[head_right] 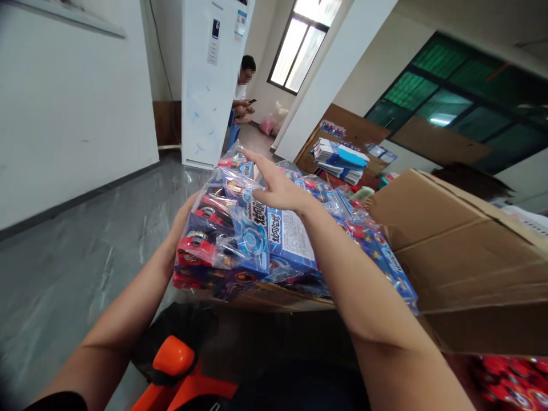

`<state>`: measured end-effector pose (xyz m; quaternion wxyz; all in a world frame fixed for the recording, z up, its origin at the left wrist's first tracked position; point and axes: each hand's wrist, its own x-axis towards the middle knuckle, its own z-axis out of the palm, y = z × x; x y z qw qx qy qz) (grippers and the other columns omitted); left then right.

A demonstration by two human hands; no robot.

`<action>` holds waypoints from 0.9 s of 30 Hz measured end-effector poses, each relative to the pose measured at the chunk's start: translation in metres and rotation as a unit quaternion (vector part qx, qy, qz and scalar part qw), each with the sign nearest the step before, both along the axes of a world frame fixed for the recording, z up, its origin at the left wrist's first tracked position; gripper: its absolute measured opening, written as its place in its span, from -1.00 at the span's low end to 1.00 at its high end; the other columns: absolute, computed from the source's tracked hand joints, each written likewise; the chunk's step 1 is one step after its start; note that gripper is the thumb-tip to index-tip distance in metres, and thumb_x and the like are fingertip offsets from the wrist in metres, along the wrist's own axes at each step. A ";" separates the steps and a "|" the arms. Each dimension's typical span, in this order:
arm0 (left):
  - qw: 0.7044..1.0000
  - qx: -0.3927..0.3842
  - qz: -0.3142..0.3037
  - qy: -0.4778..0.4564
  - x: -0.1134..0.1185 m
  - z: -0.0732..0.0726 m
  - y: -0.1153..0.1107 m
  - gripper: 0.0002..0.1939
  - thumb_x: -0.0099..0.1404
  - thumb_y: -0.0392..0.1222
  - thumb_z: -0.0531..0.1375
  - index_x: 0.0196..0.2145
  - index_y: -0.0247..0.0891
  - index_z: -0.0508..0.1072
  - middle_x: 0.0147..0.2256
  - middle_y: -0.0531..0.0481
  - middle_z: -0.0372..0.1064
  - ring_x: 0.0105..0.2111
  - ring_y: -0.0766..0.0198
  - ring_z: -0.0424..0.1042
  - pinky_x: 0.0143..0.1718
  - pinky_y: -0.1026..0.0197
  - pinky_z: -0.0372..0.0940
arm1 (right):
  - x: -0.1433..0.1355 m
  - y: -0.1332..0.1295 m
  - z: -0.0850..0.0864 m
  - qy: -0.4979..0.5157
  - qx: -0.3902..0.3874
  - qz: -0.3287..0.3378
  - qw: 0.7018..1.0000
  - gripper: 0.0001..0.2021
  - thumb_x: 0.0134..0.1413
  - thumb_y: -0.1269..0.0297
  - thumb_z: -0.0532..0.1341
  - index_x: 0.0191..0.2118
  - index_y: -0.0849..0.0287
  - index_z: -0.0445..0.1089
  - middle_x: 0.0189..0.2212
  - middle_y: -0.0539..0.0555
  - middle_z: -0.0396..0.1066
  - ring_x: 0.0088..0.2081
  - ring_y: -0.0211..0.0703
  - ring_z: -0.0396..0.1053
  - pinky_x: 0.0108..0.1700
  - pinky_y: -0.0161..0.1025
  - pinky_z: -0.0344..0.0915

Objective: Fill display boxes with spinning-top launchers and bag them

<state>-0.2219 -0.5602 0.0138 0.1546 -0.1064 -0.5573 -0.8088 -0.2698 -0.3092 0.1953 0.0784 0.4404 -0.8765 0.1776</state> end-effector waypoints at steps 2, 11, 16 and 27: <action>1.000 0.002 0.001 -0.004 -0.003 -0.002 0.000 -0.58 0.49 -0.07 0.30 0.24 -0.14 0.62 0.29 -0.02 0.51 0.38 -0.10 0.39 0.51 -0.03 0.22 | 0.000 0.005 0.000 0.058 0.048 0.011 0.997 -0.17 0.20 0.19 0.31 0.57 -0.01 0.16 0.58 0.15 0.10 0.59 0.22 0.04 0.62 0.30 0.01; 0.999 0.027 0.012 -0.035 0.000 0.005 0.003 -0.64 0.49 -0.19 0.28 0.19 -0.20 0.64 0.22 -0.06 0.56 0.32 -0.09 0.46 0.44 0.05 0.30 | -0.017 -0.006 -0.019 0.098 -0.080 -0.202 0.971 -0.79 0.41 0.15 0.18 -0.21 0.08 0.52 -0.25 0.11 0.59 -0.20 -0.04 0.49 -0.06 -0.03 0.41; 0.998 0.047 0.003 -0.040 0.002 0.007 0.004 -0.66 0.47 -0.25 0.28 0.15 -0.20 0.66 0.22 -0.06 0.57 0.31 -0.06 0.46 0.41 0.09 0.33 | -0.012 -0.007 -0.020 0.089 -0.101 -0.226 0.965 -0.76 0.42 0.11 0.17 -0.24 0.08 0.49 -0.34 0.08 0.54 -0.29 -0.09 0.41 -0.17 -0.11 0.28; 0.997 0.063 -0.002 -0.051 0.003 0.011 0.004 -0.70 0.46 -0.23 0.32 0.11 -0.15 0.67 0.19 0.02 0.59 0.34 0.00 0.43 0.46 0.14 0.27 | 0.005 -0.013 -0.020 0.052 -0.098 -0.196 0.974 -0.71 0.44 0.13 0.12 -0.16 0.07 0.58 -0.24 0.10 0.62 -0.17 -0.06 0.54 -0.01 -0.04 0.39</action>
